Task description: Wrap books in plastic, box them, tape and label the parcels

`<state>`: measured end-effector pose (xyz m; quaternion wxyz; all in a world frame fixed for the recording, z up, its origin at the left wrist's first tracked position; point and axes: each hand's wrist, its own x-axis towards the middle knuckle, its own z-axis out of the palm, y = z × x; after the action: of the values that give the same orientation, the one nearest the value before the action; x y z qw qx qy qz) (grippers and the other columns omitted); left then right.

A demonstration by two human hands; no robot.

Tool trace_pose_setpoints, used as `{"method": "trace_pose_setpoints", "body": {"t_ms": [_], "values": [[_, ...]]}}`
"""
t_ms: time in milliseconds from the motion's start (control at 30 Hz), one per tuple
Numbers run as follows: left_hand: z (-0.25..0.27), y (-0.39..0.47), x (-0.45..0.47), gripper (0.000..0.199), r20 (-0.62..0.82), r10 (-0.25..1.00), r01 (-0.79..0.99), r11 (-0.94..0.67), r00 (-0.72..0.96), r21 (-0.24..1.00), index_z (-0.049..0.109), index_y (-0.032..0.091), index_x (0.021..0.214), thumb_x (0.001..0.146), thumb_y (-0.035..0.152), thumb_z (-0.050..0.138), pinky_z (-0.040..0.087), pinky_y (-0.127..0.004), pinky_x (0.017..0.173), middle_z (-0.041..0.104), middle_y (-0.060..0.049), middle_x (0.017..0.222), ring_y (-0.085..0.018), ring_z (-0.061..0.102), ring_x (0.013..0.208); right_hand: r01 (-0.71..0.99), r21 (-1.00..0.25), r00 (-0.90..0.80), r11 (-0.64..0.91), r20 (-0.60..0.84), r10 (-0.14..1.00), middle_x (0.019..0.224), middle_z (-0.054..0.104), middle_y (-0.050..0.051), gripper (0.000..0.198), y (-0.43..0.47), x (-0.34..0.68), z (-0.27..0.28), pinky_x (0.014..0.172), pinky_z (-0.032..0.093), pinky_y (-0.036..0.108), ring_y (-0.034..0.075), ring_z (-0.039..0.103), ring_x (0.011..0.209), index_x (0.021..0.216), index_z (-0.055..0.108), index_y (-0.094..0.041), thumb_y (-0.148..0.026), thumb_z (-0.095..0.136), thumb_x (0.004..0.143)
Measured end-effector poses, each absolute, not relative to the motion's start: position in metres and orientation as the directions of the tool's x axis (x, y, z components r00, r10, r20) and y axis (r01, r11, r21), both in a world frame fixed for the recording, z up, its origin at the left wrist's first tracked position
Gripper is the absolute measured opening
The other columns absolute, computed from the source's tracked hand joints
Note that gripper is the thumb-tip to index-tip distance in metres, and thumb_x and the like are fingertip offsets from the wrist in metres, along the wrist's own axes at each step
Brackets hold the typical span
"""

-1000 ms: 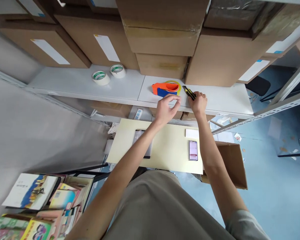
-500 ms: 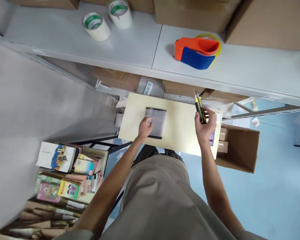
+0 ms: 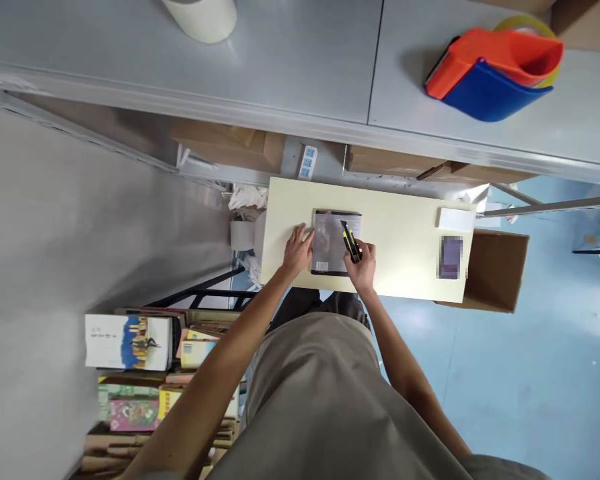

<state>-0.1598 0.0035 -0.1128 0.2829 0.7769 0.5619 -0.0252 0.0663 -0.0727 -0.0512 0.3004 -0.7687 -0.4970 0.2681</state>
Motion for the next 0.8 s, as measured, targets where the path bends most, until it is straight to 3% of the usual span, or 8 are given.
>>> {"method": "trace_pose_setpoints", "body": {"t_ms": [133,267,367,533,800], "values": [[-0.111,0.020,-0.183,0.069,-0.349,0.788,0.838,-0.357,0.507,0.412,0.048,0.013,0.170,0.102,0.025,0.054,0.038,-0.058,0.134,0.033,-0.018,0.184,-0.039,0.029,0.171,0.645,-0.677,0.309,-0.355,-0.194,0.931,0.131,0.073,0.016,0.047,-0.050,0.018,-0.067,0.099,0.063,0.045,0.032,0.074,0.118,0.144,0.059,-0.020,-0.035,0.057,0.099],[-0.113,0.049,-0.199,0.073,-0.327,0.714,0.771,-0.474,0.619,0.425,0.042,0.008,0.173,0.101,0.019,0.046,0.031,-0.056,0.137,0.028,-0.017,0.186,-0.038,0.024,0.173,0.742,-0.537,0.255,-0.402,-0.328,0.910,0.142,0.071,0.018,0.055,-0.019,-0.016,-0.067,0.093,0.064,0.043,0.034,0.076,0.112,0.156,0.052,-0.018,-0.031,0.053,0.103],[-0.113,0.067,-0.203,0.072,-0.346,0.668,0.744,-0.511,0.659,0.431,0.043,0.009,0.173,0.101,0.018,0.046,0.036,-0.058,0.134,0.028,-0.016,0.186,-0.039,0.028,0.172,0.820,-0.403,0.220,-0.405,-0.432,0.875,0.148,0.067,0.021,0.059,0.000,-0.031,-0.058,0.092,0.063,0.041,0.033,0.077,0.110,0.165,0.047,-0.015,-0.029,0.048,0.108],[-0.105,0.080,-0.203,0.071,-0.372,0.626,0.725,-0.540,0.685,0.427,0.046,0.013,0.171,0.100,0.015,0.046,0.045,-0.058,0.126,0.032,-0.016,0.185,-0.040,0.034,0.167,0.876,-0.282,0.201,-0.392,-0.525,0.827,0.152,0.062,0.023,0.060,0.014,-0.044,-0.048,0.097,0.061,0.039,0.032,0.075,0.118,0.172,0.039,-0.014,-0.027,0.040,0.113],[-0.097,0.082,-0.199,0.070,-0.381,0.620,0.726,-0.539,0.685,0.428,0.046,0.011,0.169,0.099,0.008,0.042,0.047,-0.059,0.123,0.034,-0.017,0.184,-0.038,0.035,0.164,0.884,-0.251,0.216,-0.396,-0.530,0.820,0.155,0.059,0.025,0.061,0.019,-0.056,-0.051,0.097,0.062,0.041,0.032,0.076,0.114,0.175,0.036,-0.014,-0.023,0.036,0.114]]}}
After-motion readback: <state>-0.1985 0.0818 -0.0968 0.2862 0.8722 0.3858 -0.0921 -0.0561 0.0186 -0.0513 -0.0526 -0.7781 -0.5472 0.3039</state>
